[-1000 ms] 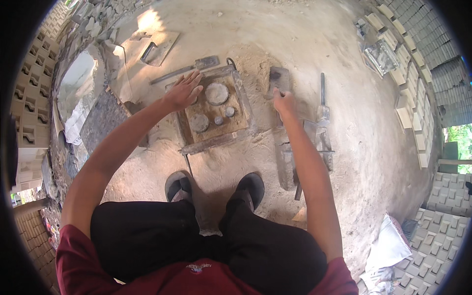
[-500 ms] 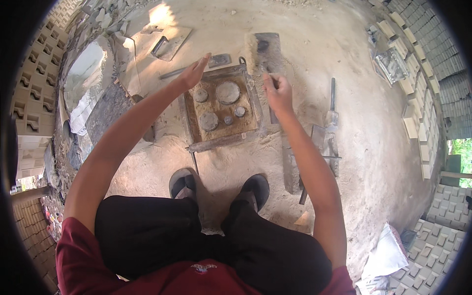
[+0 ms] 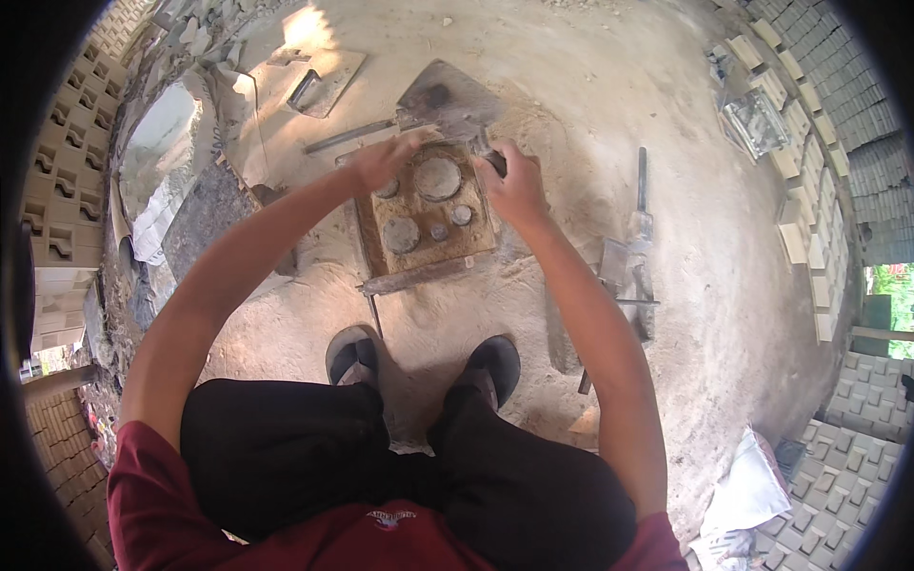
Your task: The person scoops sand mixture into a block mold using a small shovel, packs it down by hand and with a metal rod, and taps around the mold.
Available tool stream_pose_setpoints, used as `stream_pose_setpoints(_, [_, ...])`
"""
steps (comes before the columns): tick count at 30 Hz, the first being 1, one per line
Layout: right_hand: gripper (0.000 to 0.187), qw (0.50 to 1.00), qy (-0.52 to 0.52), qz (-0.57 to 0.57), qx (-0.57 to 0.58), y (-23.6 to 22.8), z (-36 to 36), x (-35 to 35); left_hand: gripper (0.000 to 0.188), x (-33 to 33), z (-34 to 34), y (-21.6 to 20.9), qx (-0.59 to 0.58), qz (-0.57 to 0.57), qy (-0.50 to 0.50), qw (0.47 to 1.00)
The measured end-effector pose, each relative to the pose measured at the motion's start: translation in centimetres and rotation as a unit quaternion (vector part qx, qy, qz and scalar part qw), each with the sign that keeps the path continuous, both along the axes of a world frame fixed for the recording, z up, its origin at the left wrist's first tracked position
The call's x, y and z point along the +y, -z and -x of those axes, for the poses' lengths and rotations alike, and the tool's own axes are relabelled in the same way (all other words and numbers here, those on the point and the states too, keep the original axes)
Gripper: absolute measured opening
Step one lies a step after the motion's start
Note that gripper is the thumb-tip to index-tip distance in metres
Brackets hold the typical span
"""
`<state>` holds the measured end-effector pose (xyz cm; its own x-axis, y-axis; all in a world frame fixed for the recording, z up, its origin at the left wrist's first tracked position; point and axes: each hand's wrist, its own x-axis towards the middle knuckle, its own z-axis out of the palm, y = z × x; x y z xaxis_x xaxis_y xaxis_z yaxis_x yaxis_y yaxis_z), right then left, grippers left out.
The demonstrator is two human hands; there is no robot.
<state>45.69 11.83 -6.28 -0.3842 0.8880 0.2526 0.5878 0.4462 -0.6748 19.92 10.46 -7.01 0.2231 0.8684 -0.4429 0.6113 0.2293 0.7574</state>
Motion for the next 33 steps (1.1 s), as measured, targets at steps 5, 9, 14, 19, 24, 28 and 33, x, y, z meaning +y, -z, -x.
stream_pose_setpoints(5, [0.033, 0.988, 0.141, 0.010, 0.068, 0.6, -2.5, 0.9, 0.067, -1.9, -0.6, 2.6, 0.211, -0.366, 0.232, 0.876])
stream_pose_setpoints(9, [0.035, 0.972, 0.215, -0.016, 0.093, 2.0, -4.8, 2.1, 0.066, 0.5, -1.2, 2.2, 0.173, -0.397, 0.261, 0.863])
stream_pose_setpoints(14, [0.038, 0.964, 0.265, -0.002, 0.036, 4.0, -6.7, 3.0, 0.062, 0.8, -3.7, 3.5, 0.201, -0.336, 0.256, 0.884])
stream_pose_setpoints(19, [0.039, 0.949, 0.306, 0.038, -0.067, 4.9, -8.0, 3.8, 0.061, 1.2, -2.2, 2.3, 0.260, -0.339, 0.217, 0.878])
stream_pose_setpoints(24, [0.036, 0.963, 0.199, 0.032, -0.181, 8.2, -9.0, 3.1, 0.059, 1.4, 0.1, 2.1, 0.105, -0.309, 0.217, 0.920])
stream_pose_setpoints(28, [0.036, 0.922, 0.155, 0.347, 0.076, 6.6, -8.0, 4.1, 0.058, 0.9, 0.8, 1.7, 0.007, -0.232, 0.132, 0.964])
stream_pose_setpoints(33, [0.032, 0.862, 0.230, 0.397, 0.217, 6.2, -5.8, 3.4, 0.060, 0.2, 1.8, 2.5, 0.048, -0.279, 0.147, 0.948])
